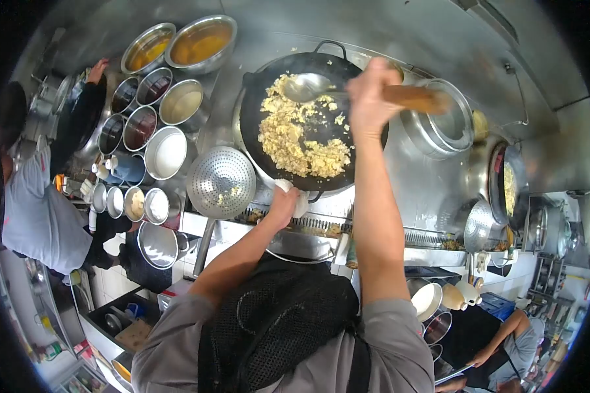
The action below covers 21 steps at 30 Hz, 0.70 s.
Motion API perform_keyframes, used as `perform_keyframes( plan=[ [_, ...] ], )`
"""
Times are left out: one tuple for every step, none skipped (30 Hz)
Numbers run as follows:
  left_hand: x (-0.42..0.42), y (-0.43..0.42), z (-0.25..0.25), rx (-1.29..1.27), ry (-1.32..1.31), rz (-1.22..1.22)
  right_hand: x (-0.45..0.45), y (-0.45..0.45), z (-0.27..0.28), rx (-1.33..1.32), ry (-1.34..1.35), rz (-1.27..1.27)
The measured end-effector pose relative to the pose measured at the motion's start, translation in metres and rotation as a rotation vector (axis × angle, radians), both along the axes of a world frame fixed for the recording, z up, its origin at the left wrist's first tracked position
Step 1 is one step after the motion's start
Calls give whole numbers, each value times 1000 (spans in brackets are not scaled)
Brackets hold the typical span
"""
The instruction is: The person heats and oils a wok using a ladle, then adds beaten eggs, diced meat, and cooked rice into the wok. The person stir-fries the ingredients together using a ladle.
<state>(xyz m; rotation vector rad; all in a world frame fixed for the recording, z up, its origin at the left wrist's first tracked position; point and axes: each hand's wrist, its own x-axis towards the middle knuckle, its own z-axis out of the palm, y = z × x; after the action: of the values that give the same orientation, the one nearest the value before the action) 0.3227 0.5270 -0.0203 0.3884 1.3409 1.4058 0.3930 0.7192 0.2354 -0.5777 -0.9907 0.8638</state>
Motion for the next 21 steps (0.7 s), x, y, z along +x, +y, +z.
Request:
perform_keyframes(
  plan=[
    [-2,1,0,19,21,-18,-11,0,-21,-35,-81,87],
    [-2,1,-4,12,19,-10,-21,-2,-34,-72,-163,181],
    [0,2,-10,11,56,-4,-22,-5,-23,-68,-333,235],
    [0,1,-10,1,94,2,-29,-6,-11,-58,-462,257],
    [2,1,-11,-56,145,45,-35,-18,-5,-121,-525,258],
    [2,3,-24,-83,160,30,-44,-32,15,-164,-586,258],
    [3,6,-28,-32,167,49,-46,-44,23,-108,-633,247],
    [4,4,-32,12,168,68,-47,-60,29,-41,-603,234],
    [-2,3,-41,1,139,-62,-38,-79,32,69,-730,307],
    [-5,3,-43,4,146,-107,-30,-95,22,204,-820,394],
    [-9,3,-45,8,154,-152,-22,-110,13,343,-891,488],
    [-12,3,-48,12,162,-197,-21,-112,0,436,-915,542],
    [-16,6,-42,143,250,-236,-21,-113,-11,528,-934,600],
    [-12,4,-37,43,248,-211,-17,-111,-17,403,-946,642],
    [-10,3,-19,-57,240,-185,-14,-108,-18,274,-959,674],
    [-8,1,-3,-155,228,-158,-14,-99,-11,181,-950,537],
    [-4,-5,-15,-62,129,-136,-1,-109,4,154,-986,406],
    [-4,1,-29,43,36,-103,9,-122,20,146,-1015,275],
    [-7,5,-20,53,31,-104,15,-133,21,301,-804,299],
    [-7,0,0,44,28,-111,22,-147,8,235,-686,255],
    [-8,-4,11,39,28,-120,23,-144,-19,229,-804,13]
  ],
)
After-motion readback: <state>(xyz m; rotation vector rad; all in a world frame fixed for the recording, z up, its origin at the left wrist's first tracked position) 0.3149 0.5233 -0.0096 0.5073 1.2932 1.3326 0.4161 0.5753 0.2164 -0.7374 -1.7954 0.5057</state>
